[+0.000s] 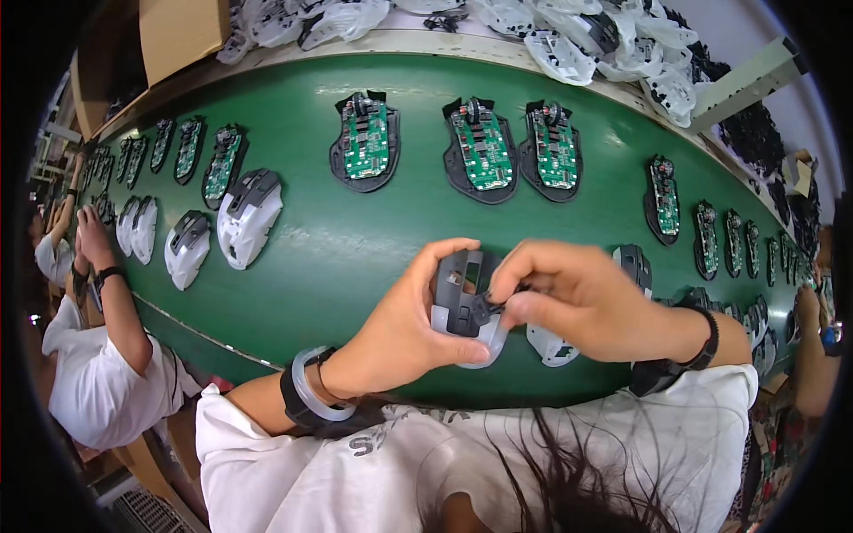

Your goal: The person assembles white plastic housings by inserting small black components into them. They repeatedly pick up a housing, insert a component, and place the assembled unit on the green table. The person also handles green circuit boards, placing them on the table alongside the housings.

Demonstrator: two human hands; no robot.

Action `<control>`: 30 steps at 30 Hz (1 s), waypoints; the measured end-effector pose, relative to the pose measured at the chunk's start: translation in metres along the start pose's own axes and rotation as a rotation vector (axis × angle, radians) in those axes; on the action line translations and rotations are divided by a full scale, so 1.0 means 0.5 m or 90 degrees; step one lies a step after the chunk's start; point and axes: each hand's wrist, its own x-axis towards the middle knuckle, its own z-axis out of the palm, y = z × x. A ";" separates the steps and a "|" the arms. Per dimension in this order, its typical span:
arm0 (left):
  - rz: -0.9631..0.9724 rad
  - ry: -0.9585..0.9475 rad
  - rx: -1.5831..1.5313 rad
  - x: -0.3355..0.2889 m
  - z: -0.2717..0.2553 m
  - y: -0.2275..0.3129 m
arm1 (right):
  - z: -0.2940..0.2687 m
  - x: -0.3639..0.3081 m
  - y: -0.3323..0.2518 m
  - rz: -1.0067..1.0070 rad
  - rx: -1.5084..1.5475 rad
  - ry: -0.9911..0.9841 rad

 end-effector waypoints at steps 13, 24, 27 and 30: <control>0.054 -0.044 0.244 0.041 0.018 0.021 | -0.013 -0.001 -0.017 -0.134 -0.006 0.226; 0.231 0.427 0.960 -0.120 -0.217 0.098 | -0.020 0.021 -0.043 -0.274 -0.411 0.192; 0.175 0.461 0.923 -0.140 -0.280 0.064 | 0.006 0.074 -0.065 -0.369 -0.514 0.113; 0.208 0.422 0.668 -0.147 -0.274 0.078 | 0.008 0.091 -0.086 -0.413 -0.558 0.139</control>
